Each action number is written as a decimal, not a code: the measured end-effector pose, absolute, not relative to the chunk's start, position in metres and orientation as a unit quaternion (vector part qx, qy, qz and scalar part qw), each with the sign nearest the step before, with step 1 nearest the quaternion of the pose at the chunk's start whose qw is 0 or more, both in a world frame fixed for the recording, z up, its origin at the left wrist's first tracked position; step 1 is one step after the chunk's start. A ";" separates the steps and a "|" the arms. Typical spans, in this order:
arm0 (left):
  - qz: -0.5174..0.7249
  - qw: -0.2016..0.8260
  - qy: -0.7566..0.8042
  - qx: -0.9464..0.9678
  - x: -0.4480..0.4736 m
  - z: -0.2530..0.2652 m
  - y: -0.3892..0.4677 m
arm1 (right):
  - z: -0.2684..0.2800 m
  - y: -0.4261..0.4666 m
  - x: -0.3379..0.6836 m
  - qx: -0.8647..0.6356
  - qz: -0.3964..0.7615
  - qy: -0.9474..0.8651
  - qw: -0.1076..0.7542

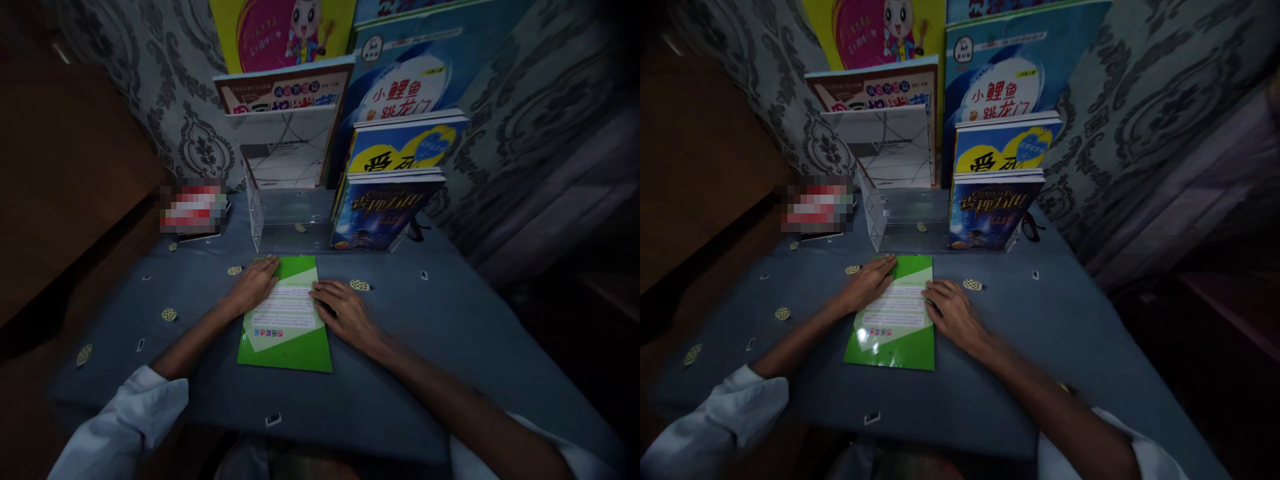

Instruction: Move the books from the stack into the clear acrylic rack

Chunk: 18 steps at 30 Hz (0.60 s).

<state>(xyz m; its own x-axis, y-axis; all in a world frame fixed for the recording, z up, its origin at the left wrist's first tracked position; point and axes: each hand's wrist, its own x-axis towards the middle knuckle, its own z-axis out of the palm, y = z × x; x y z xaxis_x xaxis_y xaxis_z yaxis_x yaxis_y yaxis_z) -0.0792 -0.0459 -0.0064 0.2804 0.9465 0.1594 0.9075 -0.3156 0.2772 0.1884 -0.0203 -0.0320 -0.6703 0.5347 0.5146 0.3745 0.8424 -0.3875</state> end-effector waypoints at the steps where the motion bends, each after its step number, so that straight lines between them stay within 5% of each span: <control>1: 0.145 0.067 0.577 0.801 -0.076 -0.006 -0.043 | -0.032 -0.020 0.188 -0.252 0.126 -0.905 0.318; 18: 0.122 0.079 0.487 0.861 -0.030 -0.013 -0.003 | -0.031 -0.020 0.189 -0.252 0.147 -0.902 0.317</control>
<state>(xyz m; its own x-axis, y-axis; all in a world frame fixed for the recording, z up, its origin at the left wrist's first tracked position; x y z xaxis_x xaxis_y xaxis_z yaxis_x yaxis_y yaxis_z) -0.0301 -0.0029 -0.0129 0.4964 0.8579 0.1326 0.8195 -0.5135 0.2545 0.1890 -0.0199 -0.0314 -0.6721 0.5487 0.4972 0.3626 0.8294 -0.4251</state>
